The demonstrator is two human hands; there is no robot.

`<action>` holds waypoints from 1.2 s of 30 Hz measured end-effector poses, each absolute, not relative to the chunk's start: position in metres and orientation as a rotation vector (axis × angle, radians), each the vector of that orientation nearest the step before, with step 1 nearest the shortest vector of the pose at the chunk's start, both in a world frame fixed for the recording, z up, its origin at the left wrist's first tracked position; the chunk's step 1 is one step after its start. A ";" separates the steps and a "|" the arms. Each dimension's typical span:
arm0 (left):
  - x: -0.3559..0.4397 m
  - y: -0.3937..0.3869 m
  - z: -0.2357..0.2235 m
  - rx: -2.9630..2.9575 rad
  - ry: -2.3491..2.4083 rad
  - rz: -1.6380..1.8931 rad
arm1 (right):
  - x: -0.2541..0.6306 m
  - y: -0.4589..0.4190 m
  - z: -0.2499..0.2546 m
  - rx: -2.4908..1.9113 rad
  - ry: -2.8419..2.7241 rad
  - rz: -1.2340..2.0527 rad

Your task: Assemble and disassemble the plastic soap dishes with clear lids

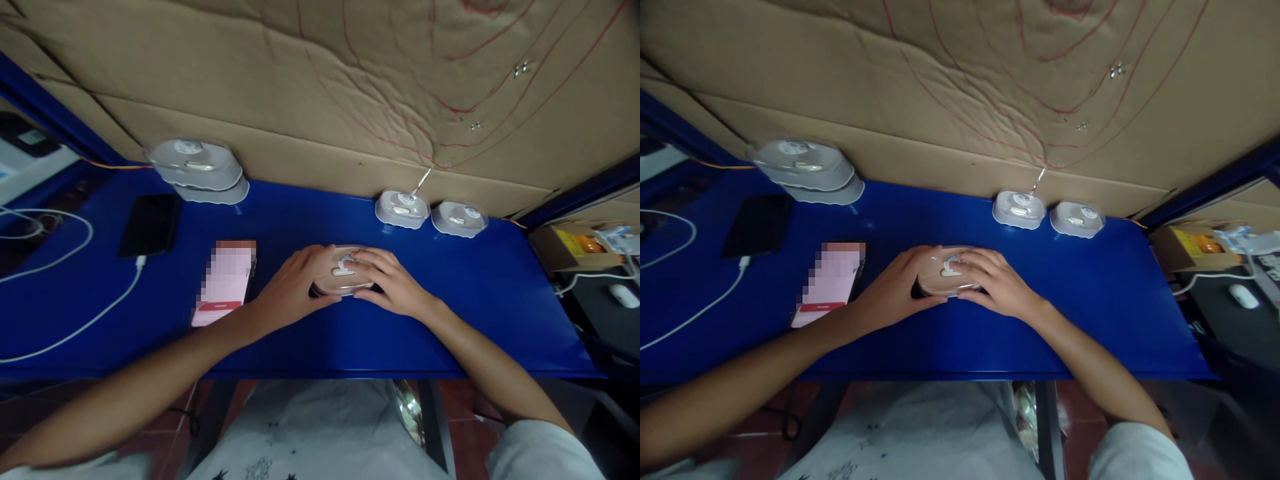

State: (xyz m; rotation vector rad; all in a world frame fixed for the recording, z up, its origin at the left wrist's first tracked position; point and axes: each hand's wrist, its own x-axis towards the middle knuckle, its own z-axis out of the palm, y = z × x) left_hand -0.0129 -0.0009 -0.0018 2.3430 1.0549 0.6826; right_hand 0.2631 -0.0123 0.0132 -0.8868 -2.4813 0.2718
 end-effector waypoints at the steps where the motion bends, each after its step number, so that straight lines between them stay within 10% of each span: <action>1: -0.012 -0.002 -0.001 2.348 1.071 0.672 | 0.263 -0.012 0.014 -0.878 -2.485 0.264; 36: -0.011 0.000 0.012 2.146 0.918 0.693 | 0.272 -0.003 0.000 -0.949 -2.392 0.640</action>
